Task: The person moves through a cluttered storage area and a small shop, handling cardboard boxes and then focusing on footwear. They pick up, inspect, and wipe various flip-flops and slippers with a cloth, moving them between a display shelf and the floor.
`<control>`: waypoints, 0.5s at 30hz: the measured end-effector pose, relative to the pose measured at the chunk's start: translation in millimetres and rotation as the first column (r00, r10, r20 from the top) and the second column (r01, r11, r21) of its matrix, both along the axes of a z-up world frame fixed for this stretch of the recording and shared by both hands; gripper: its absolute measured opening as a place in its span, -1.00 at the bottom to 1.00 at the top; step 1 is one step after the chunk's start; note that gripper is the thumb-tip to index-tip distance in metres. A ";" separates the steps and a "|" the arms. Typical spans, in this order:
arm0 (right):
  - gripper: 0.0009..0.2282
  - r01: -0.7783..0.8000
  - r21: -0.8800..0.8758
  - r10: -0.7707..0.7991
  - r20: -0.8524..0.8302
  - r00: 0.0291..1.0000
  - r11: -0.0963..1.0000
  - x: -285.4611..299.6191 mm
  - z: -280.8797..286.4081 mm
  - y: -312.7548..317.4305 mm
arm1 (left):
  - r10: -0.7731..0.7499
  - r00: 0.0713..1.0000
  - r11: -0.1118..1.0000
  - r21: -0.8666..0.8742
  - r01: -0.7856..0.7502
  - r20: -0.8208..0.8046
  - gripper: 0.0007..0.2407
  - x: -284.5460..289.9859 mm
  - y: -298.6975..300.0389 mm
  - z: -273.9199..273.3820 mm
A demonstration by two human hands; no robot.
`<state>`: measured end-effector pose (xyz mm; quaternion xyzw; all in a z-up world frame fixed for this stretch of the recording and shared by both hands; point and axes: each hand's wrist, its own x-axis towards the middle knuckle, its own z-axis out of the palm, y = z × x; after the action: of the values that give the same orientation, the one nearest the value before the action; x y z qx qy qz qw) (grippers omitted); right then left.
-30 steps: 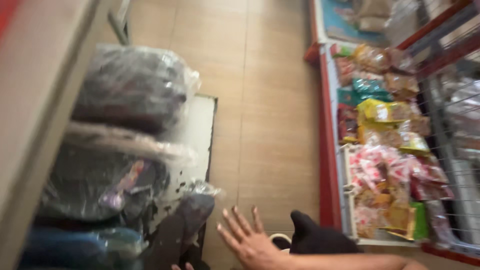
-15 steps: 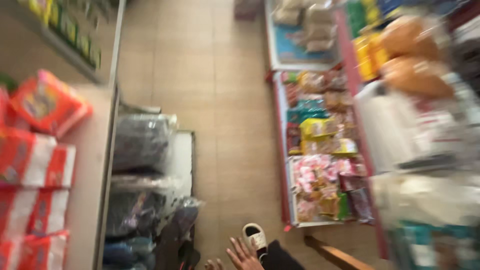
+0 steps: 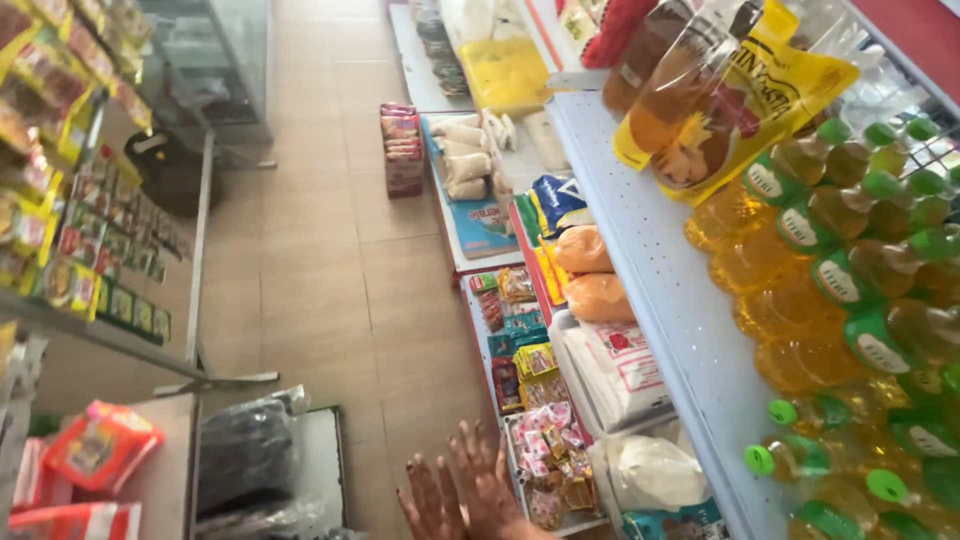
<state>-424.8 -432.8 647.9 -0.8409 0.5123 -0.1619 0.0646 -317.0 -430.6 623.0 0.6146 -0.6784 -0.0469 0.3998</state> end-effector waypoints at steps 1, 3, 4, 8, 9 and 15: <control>-0.21 0.007 0.030 -0.008 0.050 0.999 1.000 -0.6 16.6 -15.0 | 0.014 0.995 1.000 -0.006 -0.013 0.096 -0.40 6.9 -7.1 10.7; -0.19 0.011 0.102 -0.026 0.144 0.989 0.995 1.5 44.8 -43.2 | 0.037 0.979 0.999 -0.014 -0.035 0.201 -0.37 16.9 -24.8 29.5; -0.19 0.006 0.093 -0.015 0.097 0.995 0.996 7.1 55.5 -63.5 | 0.046 0.973 0.999 -0.008 -0.046 0.225 -0.36 18.7 -40.6 38.3; -0.22 0.023 -0.051 -0.023 0.017 1.000 0.998 32.4 78.9 -156.3 | 0.011 0.972 1.000 0.018 -0.016 0.233 -0.32 36.7 -128.8 63.8; -0.23 0.039 -0.117 -0.036 0.030 0.999 0.992 40.0 80.6 -185.0 | -0.069 0.980 0.997 0.052 0.060 0.186 -0.30 42.4 -161.9 65.6; -0.13 0.088 0.065 -0.095 0.124 0.988 0.994 81.2 101.6 -351.7 | -0.393 0.902 0.858 0.424 0.291 0.178 -0.15 108.4 -356.5 83.5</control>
<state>-343.6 -784.5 749.5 -0.8022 0.5498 -0.2028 0.1144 -208.5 -787.1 706.5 0.5505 -0.8007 -0.1705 0.1638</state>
